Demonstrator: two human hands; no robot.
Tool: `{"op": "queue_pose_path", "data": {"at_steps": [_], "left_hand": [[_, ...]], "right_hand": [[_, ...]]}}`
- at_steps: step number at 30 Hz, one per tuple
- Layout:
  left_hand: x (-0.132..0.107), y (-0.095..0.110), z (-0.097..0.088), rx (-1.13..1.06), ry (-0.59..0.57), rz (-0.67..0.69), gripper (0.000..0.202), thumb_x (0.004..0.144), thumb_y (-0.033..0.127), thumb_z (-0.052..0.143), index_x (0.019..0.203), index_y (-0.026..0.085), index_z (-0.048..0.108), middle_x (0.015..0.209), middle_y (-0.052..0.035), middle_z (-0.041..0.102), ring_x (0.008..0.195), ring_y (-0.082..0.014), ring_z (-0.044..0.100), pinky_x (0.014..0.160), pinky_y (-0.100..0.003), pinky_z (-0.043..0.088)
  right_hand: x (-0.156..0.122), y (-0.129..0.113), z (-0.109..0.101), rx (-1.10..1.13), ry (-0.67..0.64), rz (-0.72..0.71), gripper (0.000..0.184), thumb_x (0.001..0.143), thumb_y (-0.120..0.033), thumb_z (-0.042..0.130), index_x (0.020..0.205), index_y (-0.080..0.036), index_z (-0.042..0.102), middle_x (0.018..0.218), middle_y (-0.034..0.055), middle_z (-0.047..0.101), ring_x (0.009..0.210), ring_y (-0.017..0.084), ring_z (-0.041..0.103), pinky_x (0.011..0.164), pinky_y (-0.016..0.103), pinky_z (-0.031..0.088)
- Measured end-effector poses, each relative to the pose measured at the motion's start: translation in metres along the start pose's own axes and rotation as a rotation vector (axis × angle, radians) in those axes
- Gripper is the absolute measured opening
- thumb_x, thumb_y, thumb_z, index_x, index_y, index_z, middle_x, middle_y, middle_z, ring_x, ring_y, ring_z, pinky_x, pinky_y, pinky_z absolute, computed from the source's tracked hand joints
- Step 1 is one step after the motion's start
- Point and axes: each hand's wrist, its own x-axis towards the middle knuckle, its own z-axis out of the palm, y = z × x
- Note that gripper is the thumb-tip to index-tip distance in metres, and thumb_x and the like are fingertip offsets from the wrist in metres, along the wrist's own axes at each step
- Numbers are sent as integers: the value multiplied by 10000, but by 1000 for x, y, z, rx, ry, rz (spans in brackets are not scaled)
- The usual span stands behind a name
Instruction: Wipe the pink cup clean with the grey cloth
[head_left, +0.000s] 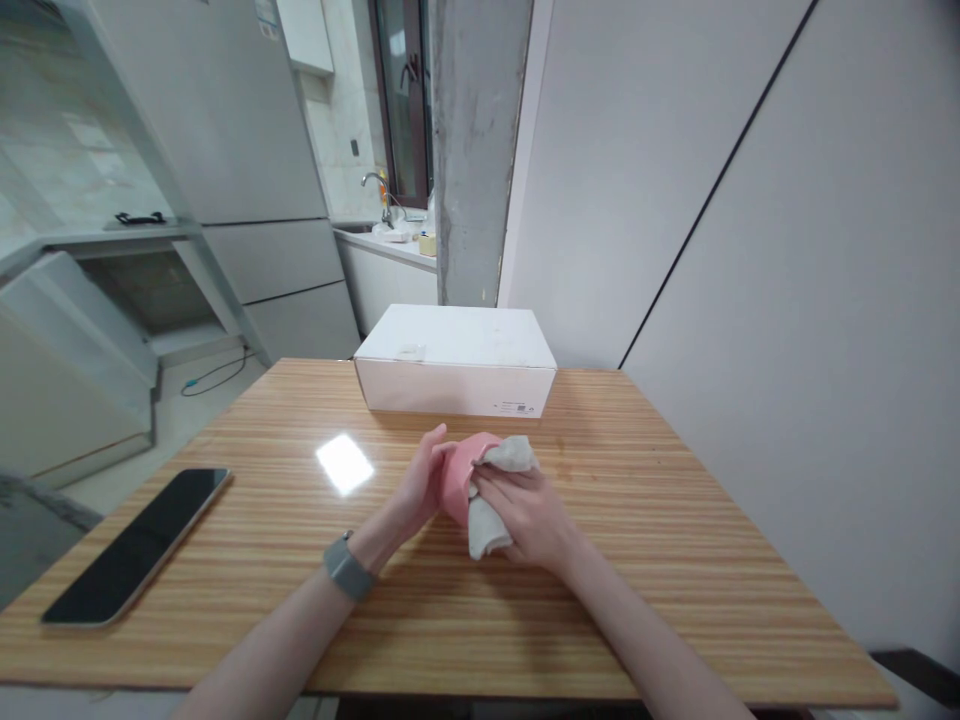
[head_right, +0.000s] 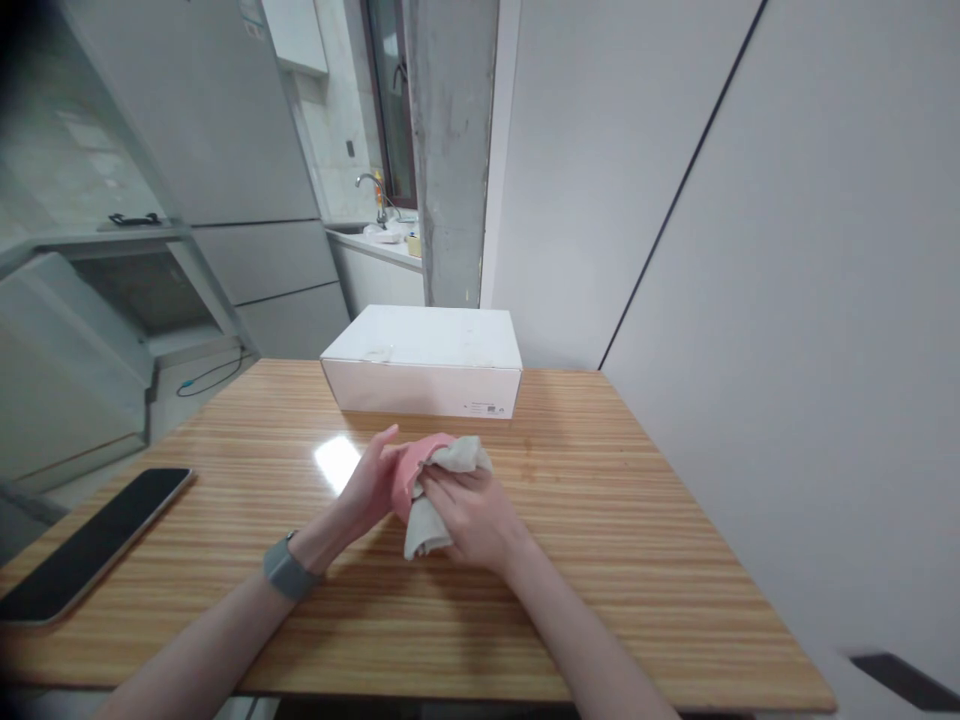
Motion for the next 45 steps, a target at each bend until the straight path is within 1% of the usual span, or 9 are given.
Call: {"op": "queue_pose_path", "data": {"at_steps": [4, 10, 16, 21, 25, 31, 36, 39, 45], "left_hand": [[1, 3, -12, 158, -20, 3, 489, 845, 523, 483, 897, 83, 692, 849, -83, 718, 864, -225, 634, 918, -341, 417], [-1, 0, -19, 465, 44, 203, 365, 852, 437, 520, 896, 121, 697, 918, -57, 714, 962, -242, 594, 887, -324, 425], [-5, -3, -14, 468, -89, 109, 453, 851, 508, 516, 1081, 144, 658, 1083, -80, 684, 1036, -243, 580, 888, -334, 437], [-5, -9, -18, 297, -151, 66, 410, 842, 444, 577, 1156, 182, 617, 1085, -75, 677, 976, -204, 601, 832, -296, 451], [-1, -11, -16, 176, -147, 42, 383, 814, 421, 603, 1070, 138, 646, 976, -78, 696, 849, -194, 621, 757, -292, 465], [2, 0, -8, 186, 95, 85, 458, 807, 573, 511, 668, 149, 609, 587, 19, 592, 595, -125, 534, 677, -259, 436], [-1, 11, -15, 579, 51, 84, 426, 855, 515, 482, 863, 137, 680, 889, -37, 699, 918, -207, 592, 944, -334, 385], [0, 7, -19, 760, 32, 170, 450, 886, 505, 430, 927, 137, 687, 1018, -52, 694, 1008, -232, 575, 986, -355, 362], [-5, 0, -8, 664, -54, 204, 472, 903, 511, 408, 1129, 162, 630, 1165, -67, 651, 1099, -240, 553, 965, -357, 402]], "right_hand": [[4, -14, -3, -59, -67, -119, 489, 808, -268, 511, 1264, -91, 526, 1228, 196, 592, 1193, 306, 517, 1036, 437, 352], [3, -6, -4, -31, 40, -86, 483, 786, -308, 539, 1228, -114, 548, 1155, 180, 637, 1139, 307, 547, 1014, 429, 356], [-6, 1, -2, -98, 186, -39, 455, 872, -415, 350, 1169, -127, 540, 1058, 150, 663, 1032, 297, 586, 904, 434, 408], [-6, 0, -3, -87, 262, 21, 461, 896, -444, 298, 1175, -155, 524, 992, 119, 675, 942, 280, 615, 837, 412, 429], [-4, 2, 0, -153, 203, -35, 454, 884, -417, 341, 1173, -122, 527, 1036, 142, 665, 997, 276, 597, 885, 411, 415], [4, -10, 8, -306, 145, -263, 468, 839, -303, 453, 1241, -67, 489, 1070, 141, 670, 1054, 266, 568, 930, 410, 398], [5, -13, 8, -285, 169, -277, 442, 841, -302, 445, 1205, -62, 518, 1057, 136, 677, 1028, 253, 576, 914, 383, 406], [1, -5, 6, -276, 136, -238, 466, 828, -363, 455, 1207, -99, 523, 1040, 133, 681, 1028, 262, 579, 897, 396, 413], [-8, 5, -2, -211, 188, -82, 465, 838, -407, 407, 1187, -134, 548, 1055, 137, 668, 1040, 294, 579, 920, 442, 399]]}}
